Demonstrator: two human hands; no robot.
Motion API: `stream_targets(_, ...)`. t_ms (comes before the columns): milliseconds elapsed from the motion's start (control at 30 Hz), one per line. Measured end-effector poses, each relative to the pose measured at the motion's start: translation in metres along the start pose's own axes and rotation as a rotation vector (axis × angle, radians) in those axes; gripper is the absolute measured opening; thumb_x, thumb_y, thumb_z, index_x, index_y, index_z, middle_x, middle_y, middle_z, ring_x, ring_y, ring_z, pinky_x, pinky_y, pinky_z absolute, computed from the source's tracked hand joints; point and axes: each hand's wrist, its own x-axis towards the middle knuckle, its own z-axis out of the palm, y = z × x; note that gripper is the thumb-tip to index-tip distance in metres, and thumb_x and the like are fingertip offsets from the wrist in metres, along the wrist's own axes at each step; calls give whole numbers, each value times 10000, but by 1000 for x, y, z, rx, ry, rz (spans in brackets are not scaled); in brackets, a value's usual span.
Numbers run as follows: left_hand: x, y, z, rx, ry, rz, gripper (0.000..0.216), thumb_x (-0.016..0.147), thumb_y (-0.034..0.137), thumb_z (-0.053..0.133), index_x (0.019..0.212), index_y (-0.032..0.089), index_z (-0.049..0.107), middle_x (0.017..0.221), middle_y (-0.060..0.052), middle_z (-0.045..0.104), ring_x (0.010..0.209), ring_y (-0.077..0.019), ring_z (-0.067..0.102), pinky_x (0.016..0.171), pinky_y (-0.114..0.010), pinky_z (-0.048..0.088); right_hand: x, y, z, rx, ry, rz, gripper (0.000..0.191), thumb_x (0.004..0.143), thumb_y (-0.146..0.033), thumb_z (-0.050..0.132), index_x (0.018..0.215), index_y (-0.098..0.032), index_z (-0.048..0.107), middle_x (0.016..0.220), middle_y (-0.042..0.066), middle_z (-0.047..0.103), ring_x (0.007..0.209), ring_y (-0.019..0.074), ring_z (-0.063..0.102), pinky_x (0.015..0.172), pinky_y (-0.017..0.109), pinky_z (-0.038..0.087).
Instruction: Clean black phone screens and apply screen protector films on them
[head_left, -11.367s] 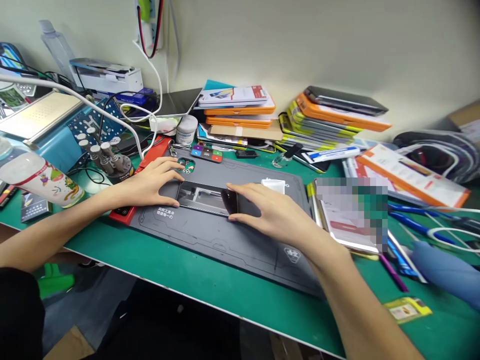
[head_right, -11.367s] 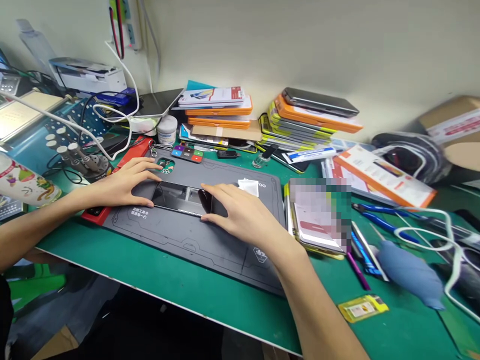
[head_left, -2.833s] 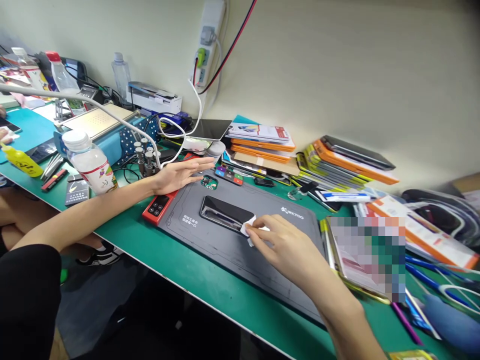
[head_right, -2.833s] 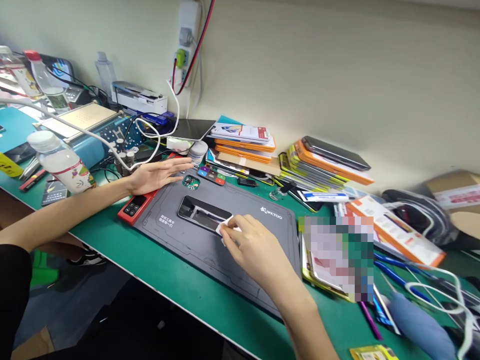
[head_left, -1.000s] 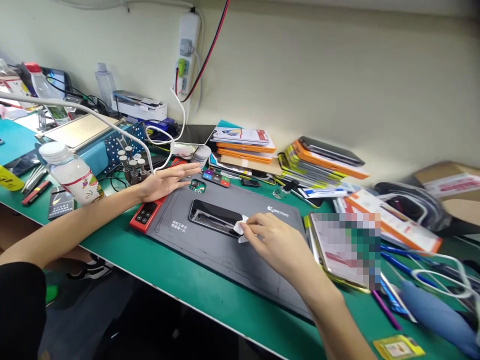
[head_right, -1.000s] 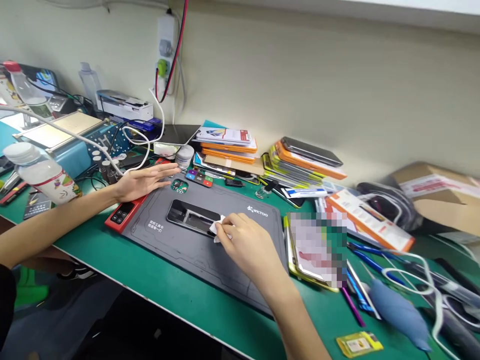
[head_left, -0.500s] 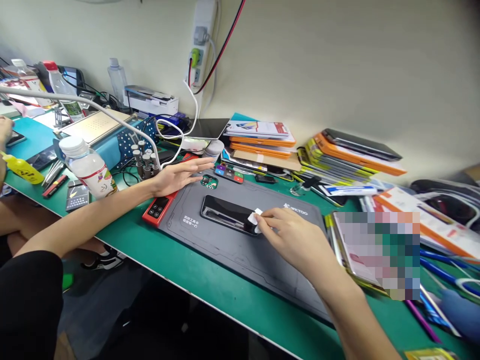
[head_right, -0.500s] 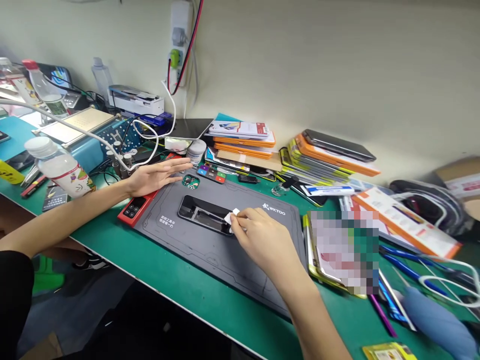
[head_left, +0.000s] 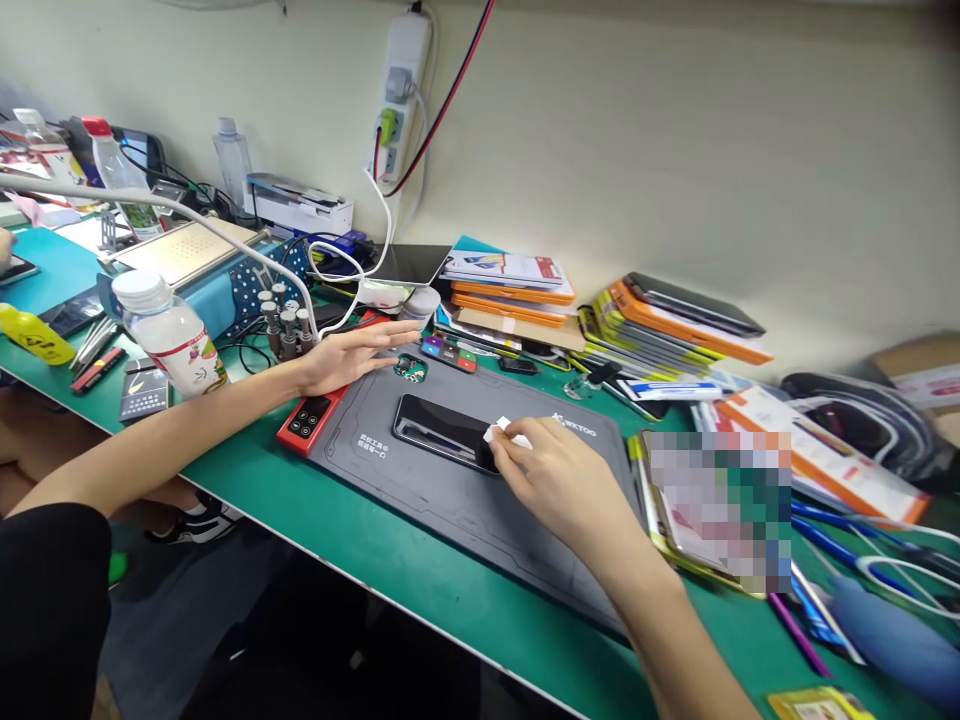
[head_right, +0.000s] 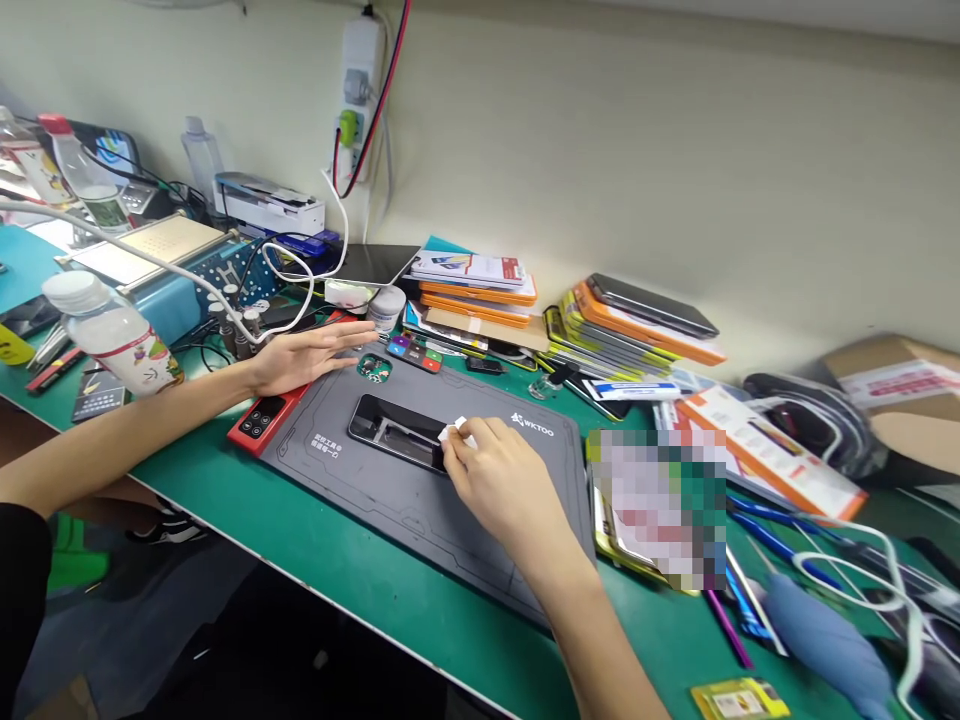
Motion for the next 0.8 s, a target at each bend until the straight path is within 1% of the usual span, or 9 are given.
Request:
stream_targets(133,0,-1,1,6,1,7,592,989,377,543,1575,297,558,1739,-23,423,1685,-281,234,1367,-518,203,3,-6,2,-66,-23,-58,312,1097,-242,513,1016,-147,800,951,128,757,925,277,655,799,412,481)
stream_targets(300,0,-3,3,-10,-7,17,600,979,369,561,1574,290,556,1754,-35,394,1687,-274,228,1363,-519,200,16,-22,-2,-17,-42,-101,284,1101,-230,512,1060,-157,783,957,120,726,936,267,641,790,395,484)
stream_targets(467,-2,-2,5,-9,-13,21,570,981,359,565,1548,310,575,1760,-20,384,1687,-251,230,1361,-512,188,42,-40,0,49,-94,-159,310,1109,-252,491,1026,-152,772,939,114,694,923,262,637,763,391,504)
stream_targets(633,-3,-1,6,-1,-10,12,574,978,364,562,1551,321,570,1755,-15,392,1684,-255,239,1357,-527,195,71,-59,12,82,-136,-138,358,1122,-276,459,995,-160,772,987,120,708,978,269,650,796,395,520)
stream_targets(733,-2,-2,4,-9,2,15,594,976,363,562,1565,286,557,1754,-45,394,1685,-260,233,1358,-525,191,70,-58,13,68,-134,-107,357,1124,-285,457,1019,-164,776,993,124,718,988,275,653,811,403,515)
stream_targets(800,-1,-4,4,-17,8,18,597,973,360,561,1564,281,557,1755,-49,390,1686,-257,232,1361,-525,188,56,-48,10,69,-114,-90,360,1128,-290,453,1037,-171,780,983,116,723,965,267,653,816,402,515)
